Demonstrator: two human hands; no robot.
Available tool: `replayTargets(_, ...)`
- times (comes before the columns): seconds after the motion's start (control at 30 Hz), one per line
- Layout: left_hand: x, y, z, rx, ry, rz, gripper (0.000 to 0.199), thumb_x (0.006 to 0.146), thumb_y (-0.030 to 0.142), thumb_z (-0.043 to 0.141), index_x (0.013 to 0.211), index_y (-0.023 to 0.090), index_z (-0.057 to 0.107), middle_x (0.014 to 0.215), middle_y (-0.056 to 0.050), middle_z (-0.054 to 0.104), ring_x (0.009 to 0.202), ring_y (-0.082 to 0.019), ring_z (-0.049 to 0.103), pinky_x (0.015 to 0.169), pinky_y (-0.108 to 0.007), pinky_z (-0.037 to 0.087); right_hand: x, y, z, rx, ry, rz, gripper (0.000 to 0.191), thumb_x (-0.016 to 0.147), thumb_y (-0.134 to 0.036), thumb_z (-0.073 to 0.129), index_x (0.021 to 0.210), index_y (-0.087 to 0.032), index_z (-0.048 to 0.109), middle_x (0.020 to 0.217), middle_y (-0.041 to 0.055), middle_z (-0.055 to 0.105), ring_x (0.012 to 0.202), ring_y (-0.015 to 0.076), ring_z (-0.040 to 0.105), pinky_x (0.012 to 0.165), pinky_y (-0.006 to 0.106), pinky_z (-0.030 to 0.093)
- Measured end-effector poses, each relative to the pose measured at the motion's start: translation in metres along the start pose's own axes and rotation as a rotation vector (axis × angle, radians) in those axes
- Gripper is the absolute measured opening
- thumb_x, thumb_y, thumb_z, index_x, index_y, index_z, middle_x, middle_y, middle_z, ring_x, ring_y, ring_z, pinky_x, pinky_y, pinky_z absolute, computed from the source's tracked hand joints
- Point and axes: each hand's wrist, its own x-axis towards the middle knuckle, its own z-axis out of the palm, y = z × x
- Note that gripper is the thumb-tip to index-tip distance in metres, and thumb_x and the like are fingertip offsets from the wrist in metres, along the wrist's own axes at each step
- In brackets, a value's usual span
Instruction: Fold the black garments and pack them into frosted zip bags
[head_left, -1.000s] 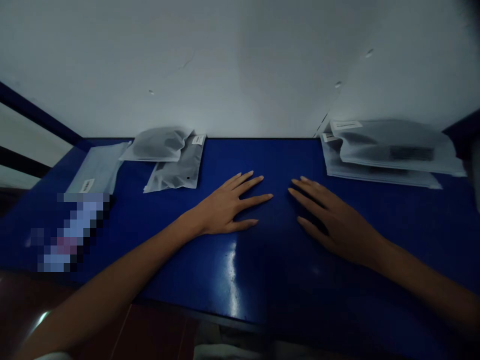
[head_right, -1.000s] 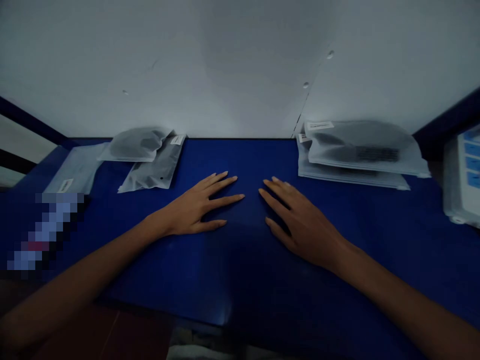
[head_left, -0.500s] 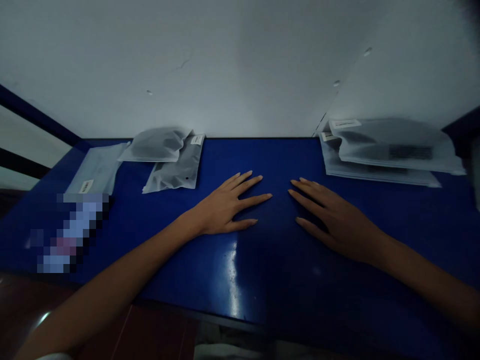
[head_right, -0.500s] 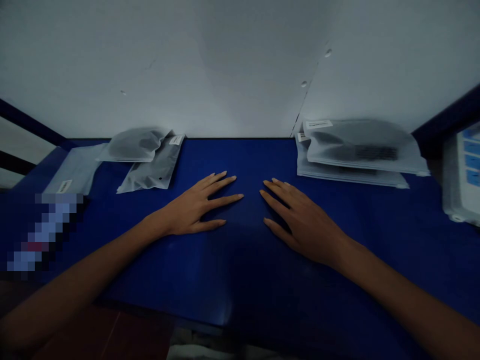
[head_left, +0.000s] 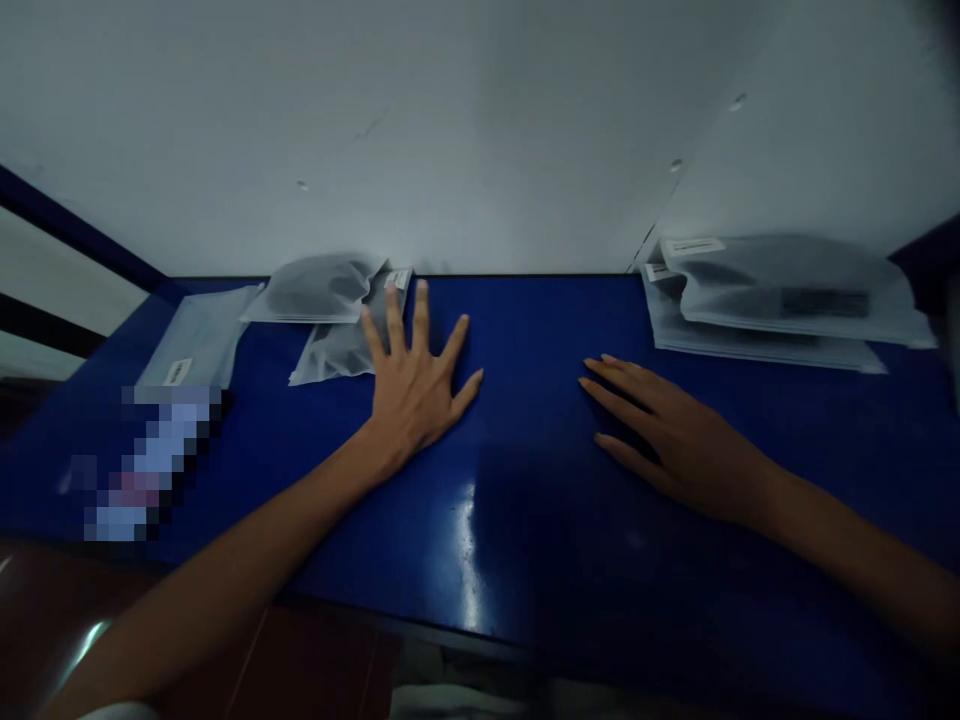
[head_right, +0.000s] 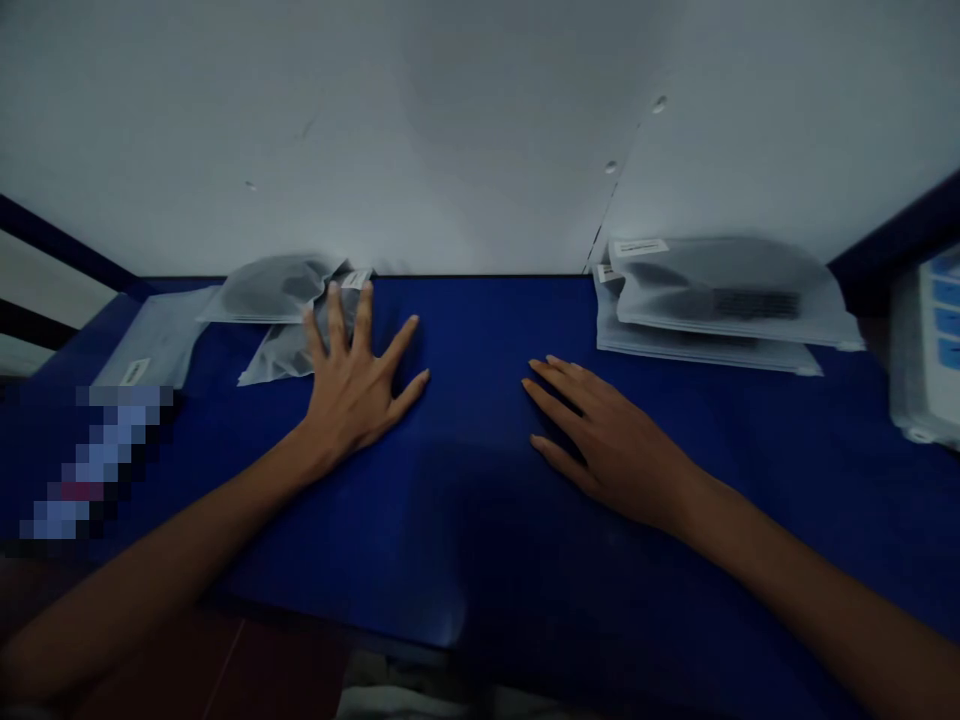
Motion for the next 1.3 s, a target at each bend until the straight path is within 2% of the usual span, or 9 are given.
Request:
replayTargets(0.07,0.002,-0.004,0.001,0.028,-0.094,-0.123,0.074,0.099,0.068,0.045,0.16,0.028,0.039,0.174,-0.014,0.004,0.155,-0.055,-0.005,0.117,-0.081,0.0,0.0,0.0,0.0,0.009,-0.003,0.005,0.062,0.106,-0.041,0.046,0.161,-0.015,0.033,0.166,0.0146,0.035,0.155,0.0314,0.03,0.121,0.056,0.039)
replayTargets(0.17,0.004,-0.008,0.004,0.021,-0.226,-0.174,0.078,0.099,0.075,0.034,0.164,0.031,0.027,0.173,-0.014,0.011,0.156,-0.054,0.006,0.117,-0.081,0.008,0.0,0.0,0.0,0.021,0.0,0.006,0.062,0.106,-0.041,0.046,0.161,-0.016,0.032,0.166,0.0141,0.035,0.155,0.0313,0.029,0.122,0.057,0.038)
replayTargets(0.4,0.003,-0.005,0.001,0.003,-0.212,-0.122,0.076,0.101,0.072,0.033,0.163,0.029,0.033,0.173,-0.015,0.013,0.155,-0.053,0.014,0.121,-0.074,0.018,0.001,-0.001,0.0,0.031,0.004,0.012,0.062,0.105,-0.041,0.047,0.161,-0.016,0.034,0.165,0.015,0.036,0.154,0.0327,0.032,0.121,0.057,0.039)
replayTargets(0.6,-0.005,0.002,0.001,-0.148,-0.129,0.049,0.076,0.098,0.072,0.045,0.156,0.024,0.046,0.172,-0.015,0.017,0.153,-0.055,0.021,0.118,-0.075,0.025,0.001,-0.001,-0.001,0.027,-0.002,0.013,0.063,0.105,-0.041,0.048,0.161,-0.016,0.033,0.165,0.0155,0.036,0.154,0.0332,0.032,0.12,0.058,0.04)
replayTargets(0.7,-0.008,0.004,0.001,-0.21,-0.1,0.187,0.073,0.099,0.07,0.044,0.155,0.023,0.047,0.172,-0.015,0.018,0.153,-0.05,0.025,0.119,-0.072,0.028,0.001,-0.001,-0.001,0.021,-0.004,0.011,0.063,0.105,-0.041,0.048,0.161,-0.016,0.033,0.165,0.0157,0.035,0.154,0.0333,0.032,0.119,0.059,0.041)
replayTargets(0.87,-0.008,0.008,-0.003,-0.253,-0.149,0.431,0.068,0.101,0.064,0.048,0.154,0.021,0.047,0.172,-0.017,0.016,0.155,-0.041,0.029,0.125,-0.066,0.022,0.001,-0.001,-0.001,0.017,0.0,0.004,0.062,0.105,-0.041,0.048,0.16,-0.015,0.035,0.165,0.0161,0.036,0.154,0.0332,0.032,0.119,0.058,0.041)
replayTargets(0.93,-0.009,0.009,-0.002,-0.234,-0.106,0.389,0.065,0.101,0.059,0.051,0.155,0.022,0.045,0.172,-0.016,0.017,0.157,-0.042,0.022,0.125,-0.067,0.019,0.001,0.0,0.0,0.026,0.002,0.003,0.062,0.105,-0.04,0.049,0.16,-0.014,0.036,0.165,0.0161,0.037,0.154,0.0331,0.032,0.121,0.057,0.039)
replayTargets(1.1,-0.012,0.007,0.002,-0.109,-0.035,-0.009,0.075,0.096,0.067,0.054,0.16,0.031,0.038,0.17,-0.016,0.022,0.152,-0.059,0.014,0.11,-0.087,0.012,0.0,-0.001,0.0,0.013,0.006,0.005,0.062,0.106,-0.041,0.047,0.16,-0.015,0.035,0.165,0.0155,0.036,0.154,0.0324,0.031,0.121,0.057,0.039)
replayTargets(1.3,-0.015,0.013,-0.001,-0.183,-0.036,0.098,0.075,0.099,0.064,0.052,0.163,0.033,0.028,0.172,-0.015,0.016,0.151,-0.054,0.026,0.114,-0.077,0.03,0.0,-0.001,0.0,0.016,0.004,0.008,0.064,0.105,-0.041,0.048,0.162,-0.017,0.031,0.165,0.015,0.036,0.154,0.0331,0.031,0.12,0.058,0.04)
